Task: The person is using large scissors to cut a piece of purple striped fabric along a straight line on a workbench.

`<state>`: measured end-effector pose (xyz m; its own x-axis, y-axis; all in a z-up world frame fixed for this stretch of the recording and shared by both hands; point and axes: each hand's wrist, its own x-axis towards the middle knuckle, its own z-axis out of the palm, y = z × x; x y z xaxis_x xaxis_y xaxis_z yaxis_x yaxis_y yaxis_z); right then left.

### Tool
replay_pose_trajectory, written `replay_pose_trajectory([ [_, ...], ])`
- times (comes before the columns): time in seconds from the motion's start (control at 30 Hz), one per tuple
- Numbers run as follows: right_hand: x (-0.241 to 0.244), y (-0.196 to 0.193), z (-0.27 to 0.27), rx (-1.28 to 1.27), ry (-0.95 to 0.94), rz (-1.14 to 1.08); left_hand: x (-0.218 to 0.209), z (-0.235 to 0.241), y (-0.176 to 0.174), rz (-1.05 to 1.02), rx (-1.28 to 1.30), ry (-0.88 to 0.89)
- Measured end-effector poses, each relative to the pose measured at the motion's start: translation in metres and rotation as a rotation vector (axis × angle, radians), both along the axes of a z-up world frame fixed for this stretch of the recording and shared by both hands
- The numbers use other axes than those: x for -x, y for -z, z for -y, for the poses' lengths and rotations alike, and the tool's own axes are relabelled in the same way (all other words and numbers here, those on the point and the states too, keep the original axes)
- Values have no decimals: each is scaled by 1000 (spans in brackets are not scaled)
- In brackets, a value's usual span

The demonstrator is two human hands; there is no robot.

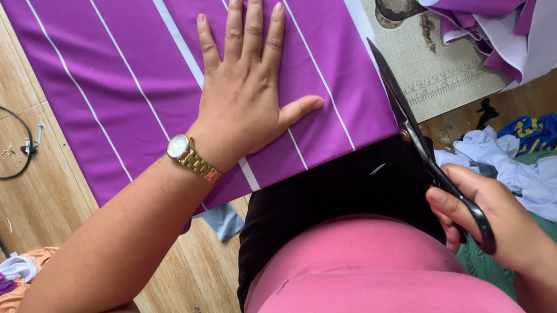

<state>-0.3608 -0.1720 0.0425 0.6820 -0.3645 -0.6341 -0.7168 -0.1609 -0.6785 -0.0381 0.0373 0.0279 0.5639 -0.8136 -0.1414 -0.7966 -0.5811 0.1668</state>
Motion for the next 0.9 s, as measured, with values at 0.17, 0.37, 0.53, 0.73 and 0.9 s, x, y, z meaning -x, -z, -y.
replay_pose_trajectory([
  [0.17,-9,1,5,-99,-15,20,7,-3,4,34,79,38],
  [0.37,5,1,2,-43,8,-87,7,-4,5,46,115,43],
  [0.53,19,-2,-6,29,-7,-167,8,-6,5,50,135,44],
  [0.73,15,-4,-11,125,-40,-182,8,-6,3,43,116,47],
  [0.9,18,2,-10,77,-22,-100,7,-7,4,37,117,54],
])
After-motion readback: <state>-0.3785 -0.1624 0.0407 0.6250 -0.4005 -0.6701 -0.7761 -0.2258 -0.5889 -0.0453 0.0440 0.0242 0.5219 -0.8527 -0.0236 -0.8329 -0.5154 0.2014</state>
